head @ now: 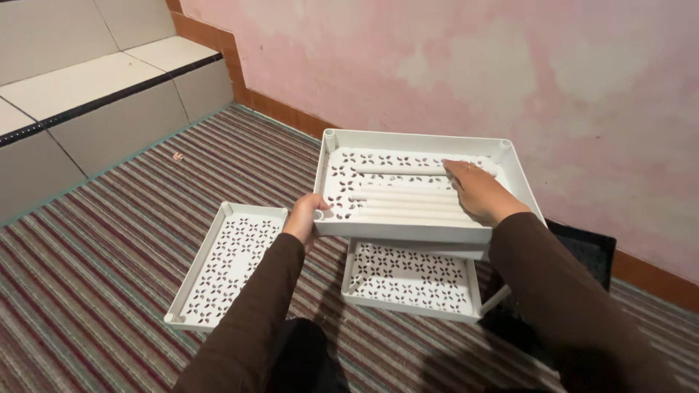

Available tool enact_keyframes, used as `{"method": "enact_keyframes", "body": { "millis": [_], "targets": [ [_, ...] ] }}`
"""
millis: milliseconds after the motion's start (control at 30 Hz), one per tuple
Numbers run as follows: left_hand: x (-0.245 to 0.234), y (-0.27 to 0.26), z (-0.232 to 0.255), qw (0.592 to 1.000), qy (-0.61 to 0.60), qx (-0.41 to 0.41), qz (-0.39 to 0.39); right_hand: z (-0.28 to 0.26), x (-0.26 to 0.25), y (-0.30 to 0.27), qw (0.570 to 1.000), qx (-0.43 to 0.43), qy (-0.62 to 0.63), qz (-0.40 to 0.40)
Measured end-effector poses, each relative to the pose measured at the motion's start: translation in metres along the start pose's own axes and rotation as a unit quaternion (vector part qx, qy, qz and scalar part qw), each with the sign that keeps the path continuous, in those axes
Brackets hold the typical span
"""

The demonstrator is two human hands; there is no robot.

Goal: The person assembles a white plastic multi-tier rack by inserting vertical support poles into the corners of perforated trays and stacking them. The person handles white trays and poles, building a three-tier structure on a striped carpet.

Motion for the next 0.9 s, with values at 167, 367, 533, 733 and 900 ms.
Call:
{"method": "enact_keyframes", "body": {
  "millis": [167,367,533,733,900],
  "targets": [
    [-0.004,0.013,-0.007,0.999,0.011,0.043,-0.002,-0.014,-0.004,0.026,0.991,0.071,-0.109,-0.042],
    [-0.021,0.022,-0.004,0.999,0.033,0.014,0.036,0.006,-0.019,0.042,0.985,-0.075,-0.125,0.093],
    [-0.034,0.022,0.008,1.000,0.006,0.012,0.027,0.037,-0.061,0.013,0.994,0.003,-0.072,0.082],
    [-0.021,0.029,0.012,0.999,-0.008,0.005,0.038,0.071,-0.069,-0.036,0.925,0.186,0.318,0.098],
    [-0.006,0.024,0.010,1.000,-0.003,0.024,0.009,0.090,-0.077,-0.067,0.890,0.173,0.387,0.168]
  ]
}}
Point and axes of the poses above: each hand's wrist, its own y-axis towards the middle knuckle, its own x-axis out of the palm, z = x × y, the point moved 1 cm from there along y, towards the middle knuckle, and after that the axes turned 1 degree about z, right-handed, at the moved point
